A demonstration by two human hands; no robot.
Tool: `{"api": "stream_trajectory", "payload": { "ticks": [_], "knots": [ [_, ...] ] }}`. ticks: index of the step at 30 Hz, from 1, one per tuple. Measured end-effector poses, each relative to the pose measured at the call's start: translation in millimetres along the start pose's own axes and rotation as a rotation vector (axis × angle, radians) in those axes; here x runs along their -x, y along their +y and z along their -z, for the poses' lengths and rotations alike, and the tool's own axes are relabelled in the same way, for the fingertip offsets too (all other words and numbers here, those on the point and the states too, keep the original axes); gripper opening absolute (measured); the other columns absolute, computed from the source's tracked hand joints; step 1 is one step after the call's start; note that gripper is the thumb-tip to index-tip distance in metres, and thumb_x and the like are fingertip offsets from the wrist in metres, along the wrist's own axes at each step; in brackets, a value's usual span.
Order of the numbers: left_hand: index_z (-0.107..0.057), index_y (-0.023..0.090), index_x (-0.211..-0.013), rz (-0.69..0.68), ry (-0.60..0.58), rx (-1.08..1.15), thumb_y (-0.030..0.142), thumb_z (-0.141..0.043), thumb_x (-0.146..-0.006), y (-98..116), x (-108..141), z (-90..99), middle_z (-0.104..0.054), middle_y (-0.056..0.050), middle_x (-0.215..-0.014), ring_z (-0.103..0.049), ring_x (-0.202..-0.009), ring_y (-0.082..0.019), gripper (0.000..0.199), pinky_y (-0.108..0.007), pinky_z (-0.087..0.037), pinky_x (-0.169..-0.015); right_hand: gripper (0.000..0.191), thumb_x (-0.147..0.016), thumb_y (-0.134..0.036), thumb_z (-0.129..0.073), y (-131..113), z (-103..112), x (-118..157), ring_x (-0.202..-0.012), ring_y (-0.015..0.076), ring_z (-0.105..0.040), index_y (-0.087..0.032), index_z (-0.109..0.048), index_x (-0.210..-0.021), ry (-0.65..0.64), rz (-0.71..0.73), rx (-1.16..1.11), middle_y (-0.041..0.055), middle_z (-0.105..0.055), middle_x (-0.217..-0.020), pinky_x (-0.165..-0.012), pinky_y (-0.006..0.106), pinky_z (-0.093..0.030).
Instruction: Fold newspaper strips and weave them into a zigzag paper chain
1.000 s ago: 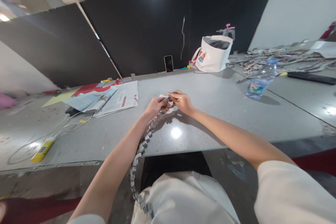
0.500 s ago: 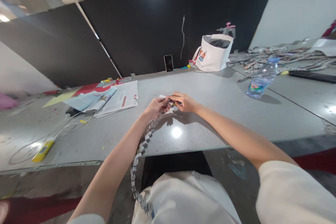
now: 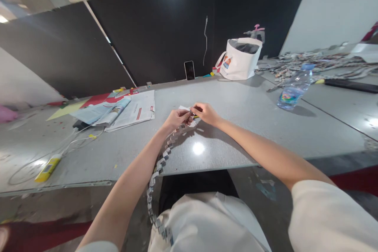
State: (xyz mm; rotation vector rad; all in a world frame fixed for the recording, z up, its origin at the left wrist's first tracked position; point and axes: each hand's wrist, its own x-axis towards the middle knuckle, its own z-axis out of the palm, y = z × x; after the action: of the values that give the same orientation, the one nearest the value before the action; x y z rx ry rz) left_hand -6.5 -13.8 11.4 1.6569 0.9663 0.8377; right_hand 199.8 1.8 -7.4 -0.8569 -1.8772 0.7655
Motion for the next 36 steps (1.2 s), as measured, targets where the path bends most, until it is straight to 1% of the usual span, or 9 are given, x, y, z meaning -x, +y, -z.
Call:
{"api": "stream_trajectory", "payload": {
  "ticks": [9, 13, 17, 21, 27, 29, 32, 34, 36],
  "knots": [
    [-0.075, 0.014, -0.081, 0.007, 0.018, 0.007, 0.043, -0.07, -0.096, 8.4, 4.0, -1.5, -0.071, -0.007, -0.072, -0.061, -0.059, -0.012, 0.034, -0.025, -0.049, -0.061, 0.048, -0.101, -0.06, -0.056, 5.7, 0.8, -0.8, -0.06, 0.0142, -0.05, -0.019, -0.066, -0.08, 0.02, 0.057, 0.094, 0.0003, -0.062, -0.068, -0.058, 0.028, -0.038],
    [-0.076, 0.013, -0.085, 0.032, 0.023, 0.072, 0.043, -0.072, -0.095, 7.5, 2.7, -2.5, -0.071, -0.006, -0.072, -0.062, -0.059, -0.012, 0.032, -0.026, -0.051, -0.061, 0.048, -0.102, -0.061, -0.056, 7.5, -0.2, -0.9, -0.062, 0.0146, -0.053, -0.019, -0.068, -0.082, 0.032, 0.077, 0.086, 0.0011, -0.065, -0.07, -0.058, 0.028, -0.041],
    [-0.077, 0.013, -0.093, 0.048, 0.044, 0.092, 0.039, -0.071, -0.096, 4.8, 0.8, -3.3, -0.074, -0.007, -0.076, -0.065, -0.061, -0.013, 0.027, -0.028, -0.053, -0.064, 0.046, -0.101, -0.061, -0.058, 7.4, -2.9, -0.6, -0.066, 0.0168, -0.058, -0.019, -0.07, -0.085, 0.121, 0.118, 0.135, 0.0042, -0.071, -0.077, -0.061, 0.03, -0.044],
    [-0.075, 0.012, -0.087, 0.064, 0.087, 0.064, 0.034, -0.07, -0.097, 2.1, -2.1, -4.8, -0.073, -0.006, -0.073, -0.064, -0.058, -0.013, 0.024, -0.028, -0.054, -0.063, 0.045, -0.101, -0.059, -0.061, 3.1, -5.8, 2.1, -0.065, 0.0166, -0.057, -0.021, -0.065, -0.079, 0.211, 0.211, 0.238, 0.0043, -0.07, -0.075, -0.062, 0.03, -0.045],
    [-0.074, 0.012, -0.079, 0.089, 0.124, 0.106, 0.034, -0.073, -0.095, 3.4, -3.0, -5.9, -0.073, -0.007, -0.071, -0.064, -0.057, -0.012, 0.027, -0.027, -0.053, -0.061, 0.041, -0.104, -0.054, -0.058, 2.1, -9.2, 6.4, -0.065, 0.0166, -0.057, -0.022, -0.064, -0.08, 0.271, 0.304, 0.306, 0.0042, -0.068, -0.075, -0.062, 0.03, -0.046],
    [-0.074, 0.012, -0.079, 0.097, 0.123, 0.112, 0.033, -0.072, -0.095, 4.3, -1.8, -5.4, -0.072, -0.007, -0.069, -0.063, -0.056, -0.012, 0.026, -0.026, -0.051, -0.06, 0.037, -0.106, -0.05, -0.056, 1.2, -9.8, 7.5, -0.068, 0.0173, -0.06, -0.022, -0.067, -0.085, 0.233, 0.337, 0.3, 0.0046, -0.069, -0.078, -0.065, 0.031, -0.048],
    [-0.074, 0.014, -0.078, 0.067, 0.134, 0.135, 0.03, -0.073, -0.092, 3.1, -1.2, -4.5, -0.068, -0.003, -0.064, -0.059, -0.054, -0.01, 0.022, -0.024, -0.048, -0.057, 0.029, -0.109, -0.043, -0.053, -2.3, -9.3, 8.4, -0.076, 0.019, -0.065, -0.022, -0.071, -0.102, 0.085, 0.413, 0.287, 0.0069, -0.071, -0.087, -0.071, 0.032, -0.052],
    [-0.073, 0.015, -0.077, 0.043, 0.153, 0.179, 0.029, -0.074, -0.09, 0.9, -2.1, -4.1, -0.064, -0.001, -0.061, -0.056, -0.053, -0.01, 0.02, -0.023, -0.046, -0.057, 0.028, -0.11, -0.039, -0.05, -4.7, -7.6, 8.0, -0.082, 0.0202, -0.067, -0.022, -0.072, -0.115, 0.004, 0.456, 0.297, 0.0088, -0.072, -0.095, -0.076, 0.033, -0.054],
    [-0.073, 0.015, -0.078, 0.033, 0.162, 0.25, 0.029, -0.074, -0.088, -1.1, -3.5, -3.7, -0.064, 0.0, -0.062, -0.056, -0.055, -0.009, 0.017, -0.023, -0.046, -0.059, 0.03, -0.111, -0.036, -0.047, -5.9, -5.0, 6.8, -0.088, 0.0213, -0.068, -0.022, -0.071, -0.123, -0.031, 0.485, 0.313, 0.0104, -0.071, -0.101, -0.08, 0.035, -0.056]
  ]
}}
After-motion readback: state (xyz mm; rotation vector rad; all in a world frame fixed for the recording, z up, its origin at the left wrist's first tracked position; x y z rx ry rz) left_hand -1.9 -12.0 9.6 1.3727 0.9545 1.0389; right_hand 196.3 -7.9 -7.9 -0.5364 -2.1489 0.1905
